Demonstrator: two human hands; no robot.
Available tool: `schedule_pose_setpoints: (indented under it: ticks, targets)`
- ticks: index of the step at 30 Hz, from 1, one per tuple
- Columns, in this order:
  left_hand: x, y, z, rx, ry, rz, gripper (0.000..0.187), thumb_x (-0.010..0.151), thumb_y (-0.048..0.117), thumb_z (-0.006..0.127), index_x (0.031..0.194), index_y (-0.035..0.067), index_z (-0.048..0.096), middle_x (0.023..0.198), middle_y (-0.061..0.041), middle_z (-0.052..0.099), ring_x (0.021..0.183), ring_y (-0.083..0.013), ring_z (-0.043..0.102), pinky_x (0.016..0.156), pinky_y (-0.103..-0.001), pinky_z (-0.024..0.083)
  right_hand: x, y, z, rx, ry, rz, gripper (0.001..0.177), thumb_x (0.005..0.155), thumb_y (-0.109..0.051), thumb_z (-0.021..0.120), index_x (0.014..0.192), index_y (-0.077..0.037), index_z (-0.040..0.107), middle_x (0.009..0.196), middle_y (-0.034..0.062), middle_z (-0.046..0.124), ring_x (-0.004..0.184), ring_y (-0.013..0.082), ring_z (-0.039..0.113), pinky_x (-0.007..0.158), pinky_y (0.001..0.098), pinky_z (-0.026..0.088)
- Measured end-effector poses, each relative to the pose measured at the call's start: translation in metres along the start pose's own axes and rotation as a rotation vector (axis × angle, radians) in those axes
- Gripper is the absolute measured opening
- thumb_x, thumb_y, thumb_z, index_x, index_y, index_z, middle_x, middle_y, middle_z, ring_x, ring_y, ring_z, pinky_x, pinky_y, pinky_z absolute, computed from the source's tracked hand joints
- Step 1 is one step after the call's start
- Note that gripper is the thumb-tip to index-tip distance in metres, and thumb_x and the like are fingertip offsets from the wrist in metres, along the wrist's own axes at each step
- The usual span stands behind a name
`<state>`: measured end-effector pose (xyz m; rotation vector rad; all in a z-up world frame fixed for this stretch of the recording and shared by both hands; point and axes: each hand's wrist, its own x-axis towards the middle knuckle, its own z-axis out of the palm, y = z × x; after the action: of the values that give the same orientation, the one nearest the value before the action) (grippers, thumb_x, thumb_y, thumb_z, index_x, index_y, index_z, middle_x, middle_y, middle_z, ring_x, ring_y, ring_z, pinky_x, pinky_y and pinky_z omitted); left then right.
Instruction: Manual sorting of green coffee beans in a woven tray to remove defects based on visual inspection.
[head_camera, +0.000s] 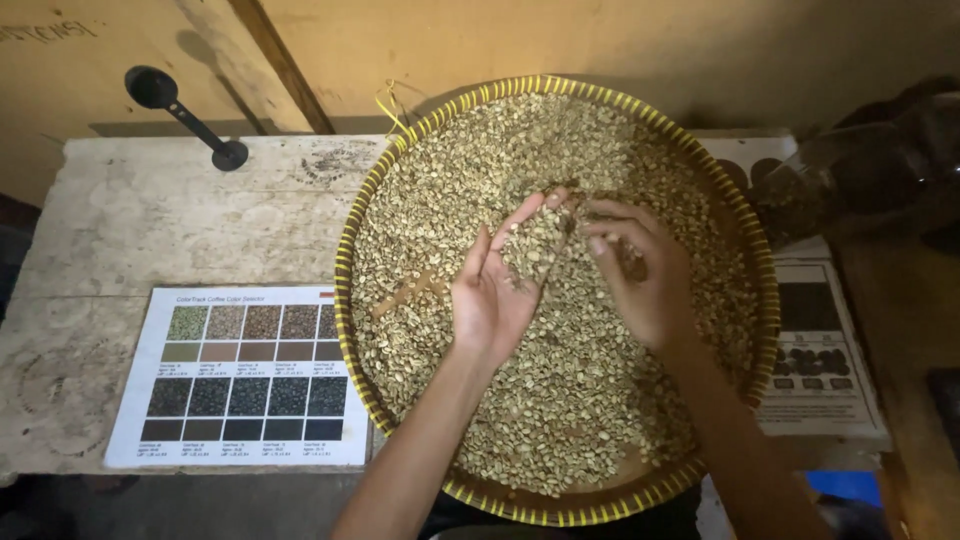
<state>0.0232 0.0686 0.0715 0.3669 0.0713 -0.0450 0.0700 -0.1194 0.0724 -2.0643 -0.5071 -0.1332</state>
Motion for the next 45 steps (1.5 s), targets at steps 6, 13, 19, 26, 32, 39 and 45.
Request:
schedule_pose_setpoints:
  ticks: [6,13,19,26,32,39,45]
  targets:
    - [0.003,-0.004,-0.010,-0.007,0.007,-0.014,0.059,0.124,0.039,0.031,0.167,0.005,0.054,0.174,-0.018,0.053,0.149,-0.0258,0.059,0.119,-0.036,0.050,-0.005,0.006,0.003,-0.131,0.054,-0.271,0.013,0.106,-0.014,0.080,0.120,-0.013,0.081,0.152,0.0108,0.067,0.147,0.0403,0.061,0.124,0.0631,0.047]
    - [0.001,-0.007,-0.009,-0.019,0.003,-0.012,0.058,0.124,0.039,0.035,0.165,0.003,0.056,0.173,-0.019,0.053,0.143,-0.0237,0.063,0.110,-0.032,0.056,-0.006,-0.002,0.014,-0.180,0.081,-0.406,0.014,0.101,-0.011,0.084,0.114,-0.016,0.085,0.152,0.0101,0.063,0.149,0.0382,0.058,0.127,0.0608,0.045]
    - [-0.004,-0.007,-0.005,0.019,-0.001,-0.044,0.059,0.123,0.039,0.038,0.166,0.003,0.053,0.170,-0.019,0.054,0.090,-0.0053,0.069,0.063,-0.015,0.054,-0.002,-0.014,0.016,-0.249,0.130,-0.403,0.014,0.095,-0.002,0.089,0.107,-0.008,0.083,0.146,0.0148,0.064,0.141,0.0393,0.061,0.122,0.0617,0.045]
    - [0.002,-0.010,-0.020,0.104,-0.036,-0.047,0.061,0.123,0.043,0.035,0.163,0.004,0.058,0.159,-0.019,0.062,0.090,-0.0058,0.069,0.062,-0.013,0.052,-0.002,-0.011,0.015,-0.480,0.130,-0.418,0.013,0.094,-0.008,0.092,0.101,-0.009,0.081,0.145,0.0094,0.068,0.136,0.0327,0.062,0.115,0.0558,0.045]
    - [0.007,-0.012,-0.023,0.008,-0.090,-0.050,0.067,0.123,0.045,0.030,0.169,0.000,0.049,0.170,-0.028,0.052,0.150,-0.0323,0.058,0.117,-0.037,0.053,-0.003,0.001,0.010,-0.254,0.113,-0.270,0.007,0.102,0.000,0.074,0.105,-0.006,0.072,0.140,0.0151,0.065,0.138,0.0391,0.060,0.117,0.0585,0.044]
    - [0.004,0.001,-0.015,0.008,-0.203,-0.037,0.060,0.124,0.046,0.034,0.159,0.004,0.058,0.180,-0.021,0.039,0.171,-0.0395,0.032,0.144,-0.057,0.004,-0.004,0.002,-0.054,-0.340,0.451,-0.318,0.005,0.116,0.009,0.074,0.114,0.005,0.071,0.118,0.0198,0.068,0.114,0.0360,0.063,0.104,0.0488,0.050]
    - [0.005,0.005,-0.016,-0.061,-0.244,-0.024,0.058,0.125,0.044,0.035,0.158,0.003,0.059,0.178,-0.022,0.042,0.171,-0.0397,0.034,0.145,-0.057,0.006,-0.009,0.096,-0.174,-0.829,0.572,-0.096,0.015,0.116,0.009,0.077,0.122,-0.003,0.083,0.121,0.0131,0.084,0.108,0.0303,0.081,0.094,0.0440,0.061]
